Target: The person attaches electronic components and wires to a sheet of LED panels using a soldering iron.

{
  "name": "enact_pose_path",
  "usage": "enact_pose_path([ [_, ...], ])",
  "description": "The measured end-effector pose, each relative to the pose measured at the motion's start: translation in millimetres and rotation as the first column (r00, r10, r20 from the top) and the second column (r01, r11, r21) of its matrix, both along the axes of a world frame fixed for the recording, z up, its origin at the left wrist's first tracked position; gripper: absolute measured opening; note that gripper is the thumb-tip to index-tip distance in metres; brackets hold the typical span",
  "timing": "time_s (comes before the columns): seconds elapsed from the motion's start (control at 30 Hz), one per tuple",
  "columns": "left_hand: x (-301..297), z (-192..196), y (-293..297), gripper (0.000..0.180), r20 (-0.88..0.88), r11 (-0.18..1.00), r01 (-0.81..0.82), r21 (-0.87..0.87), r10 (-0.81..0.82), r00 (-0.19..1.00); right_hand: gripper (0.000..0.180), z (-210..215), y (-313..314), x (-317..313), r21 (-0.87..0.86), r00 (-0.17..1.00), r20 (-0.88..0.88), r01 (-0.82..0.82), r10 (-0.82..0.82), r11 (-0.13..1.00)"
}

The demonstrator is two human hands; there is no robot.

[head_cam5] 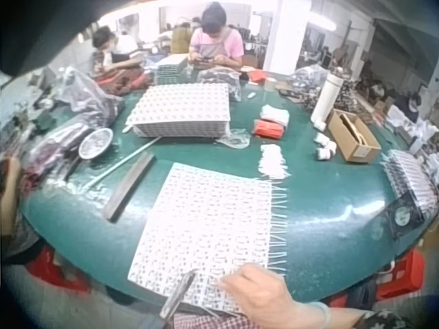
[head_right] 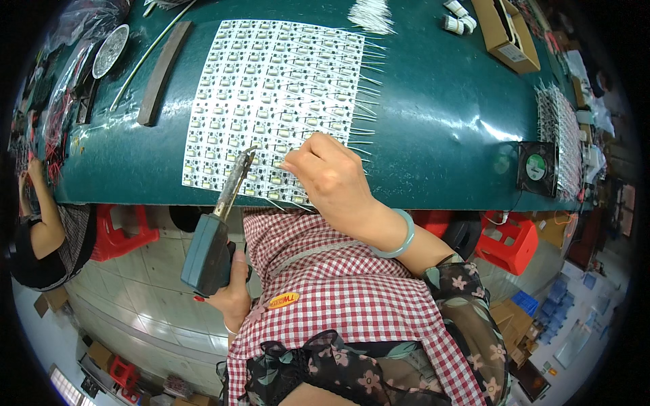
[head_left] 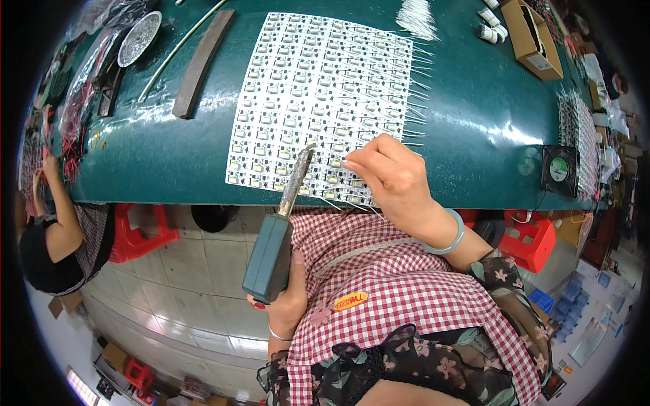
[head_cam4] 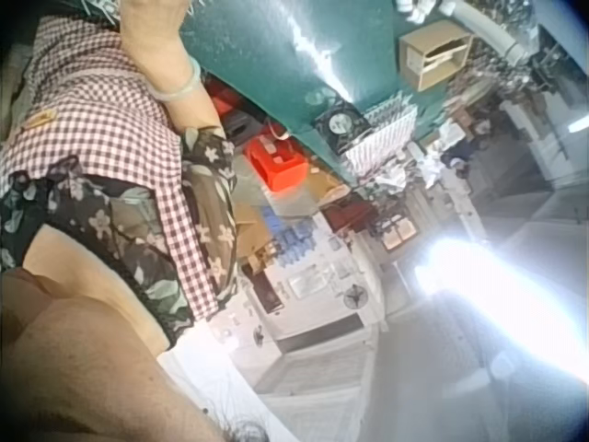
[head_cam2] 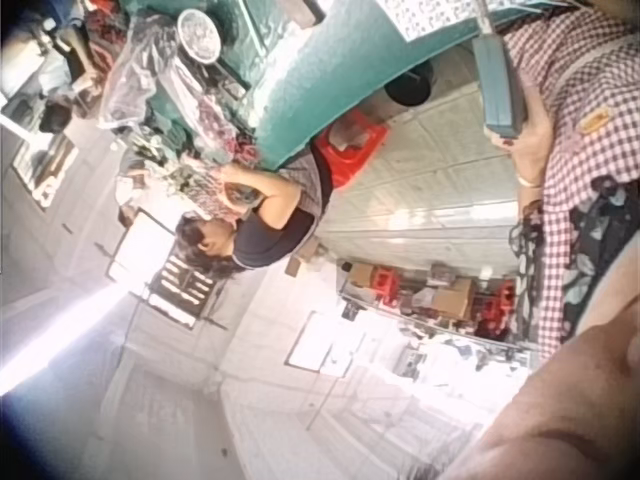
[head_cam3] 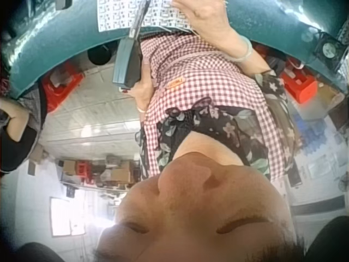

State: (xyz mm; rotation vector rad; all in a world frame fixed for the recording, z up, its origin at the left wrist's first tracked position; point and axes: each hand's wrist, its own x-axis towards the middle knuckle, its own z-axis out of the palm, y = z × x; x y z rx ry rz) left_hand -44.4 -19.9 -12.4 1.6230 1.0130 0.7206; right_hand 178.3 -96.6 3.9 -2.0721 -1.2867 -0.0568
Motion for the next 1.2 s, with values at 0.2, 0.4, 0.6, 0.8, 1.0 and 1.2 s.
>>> enact_pose_path([
  [0.2, -1, -1, 1, 0.025, -0.010, 1.000, 0.004, 0.024, -0.003, 1.000, 0.014, 6, -1, -1, 0.070, 0.976, -0.181, -0.111, 0.122, 0.991],
  [0.4, -1, -3, 0, 0.024, 0.000, 0.999, 0.010, 0.045, -0.010, 1.000, 0.013, -9, 8, 1, 0.112, 0.987, -0.147, -0.053, 0.070, 0.992],
  [0.6, -5, -4, -2, 0.024, 0.008, 1.000, -0.003, -0.004, 0.003, 1.000, 0.013, -24, 14, 3, 0.080, 0.998, 0.014, -0.056, 0.055, 0.995],
  [0.8, -15, -7, -3, 0.032, -0.015, 0.997, 0.032, -0.068, -0.033, 0.999, 0.012, -25, 14, 3, 0.062, 0.999, -0.032, -0.034, 0.036, 0.997],
  [1.0, -21, -8, -4, 0.039, -0.042, 0.985, 0.060, -0.162, -0.068, 0.997, 0.009, -23, 14, 6, 0.016, 0.998, -0.014, -0.054, 0.054, 0.998],
  [1.2, -9, -4, -4, 0.023, -0.039, 0.999, 0.001, -0.042, -0.002, 0.999, 0.007, -24, 15, 7, 0.007, 0.998, -0.012, -0.067, 0.067, 0.998],
])
